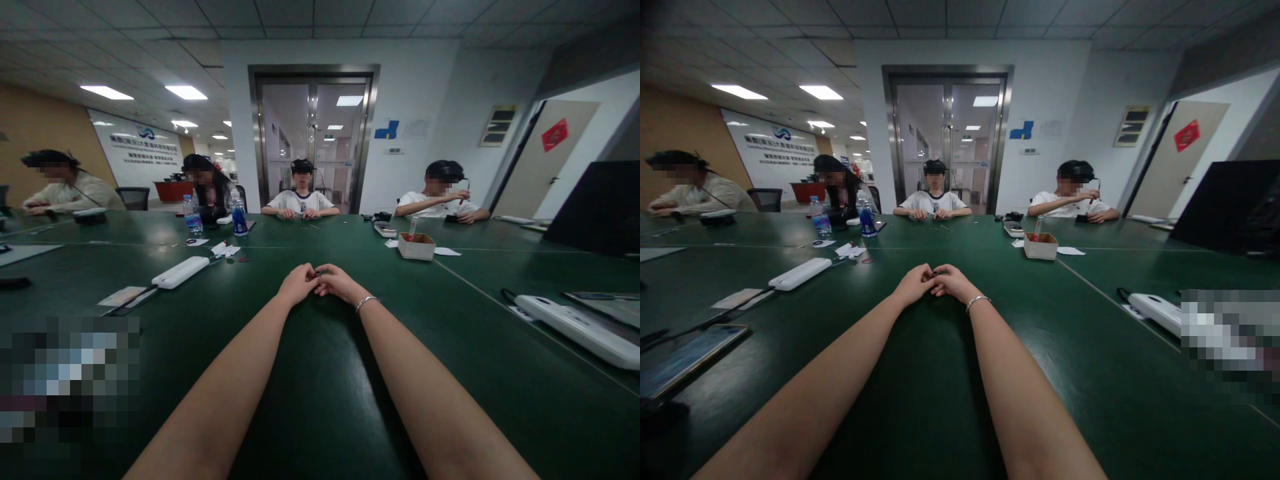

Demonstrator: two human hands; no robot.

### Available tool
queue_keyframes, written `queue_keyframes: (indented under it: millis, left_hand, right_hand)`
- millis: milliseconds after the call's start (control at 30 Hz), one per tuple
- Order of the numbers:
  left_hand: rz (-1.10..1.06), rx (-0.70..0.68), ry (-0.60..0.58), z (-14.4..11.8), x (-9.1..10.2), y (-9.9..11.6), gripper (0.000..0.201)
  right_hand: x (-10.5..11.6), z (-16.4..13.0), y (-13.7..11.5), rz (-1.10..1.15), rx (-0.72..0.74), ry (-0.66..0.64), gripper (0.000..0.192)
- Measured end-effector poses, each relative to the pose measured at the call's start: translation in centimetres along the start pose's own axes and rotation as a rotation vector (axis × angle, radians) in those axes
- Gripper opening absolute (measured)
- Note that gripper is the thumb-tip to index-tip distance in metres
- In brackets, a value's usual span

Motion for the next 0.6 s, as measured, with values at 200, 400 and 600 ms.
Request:
queue_keyframes:
  millis: [200,400,600]
  left_hand:
    - [-0.078,0.228,-0.329,-0.8,-0.6,-0.1,0.034]
    - [0.264,0.244,-0.556,-6.2,9.2,6.0,0.044]
    - [0.394,0.422,-0.156,-15.1,26.7,-0.7,0.048]
  right_hand:
    - [0.4,-0.4,0.0,0.014,0.011,0.003,0.032]
    - [4.0,-5.5,-0.1,-0.049,-0.066,-0.041,0.035]
    - [12.5,-18.3,-1.6,-0.273,-0.042,0.048,0.028]
Point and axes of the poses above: each hand's wrist, its own z-axis towards the middle knuckle, its own x-axis out of the back of the hand, y = z × x, the point moved 10 cm from there along z, towards the middle knuckle, and after that the axes turned 8 degrees about y, right-handed, at the moved point
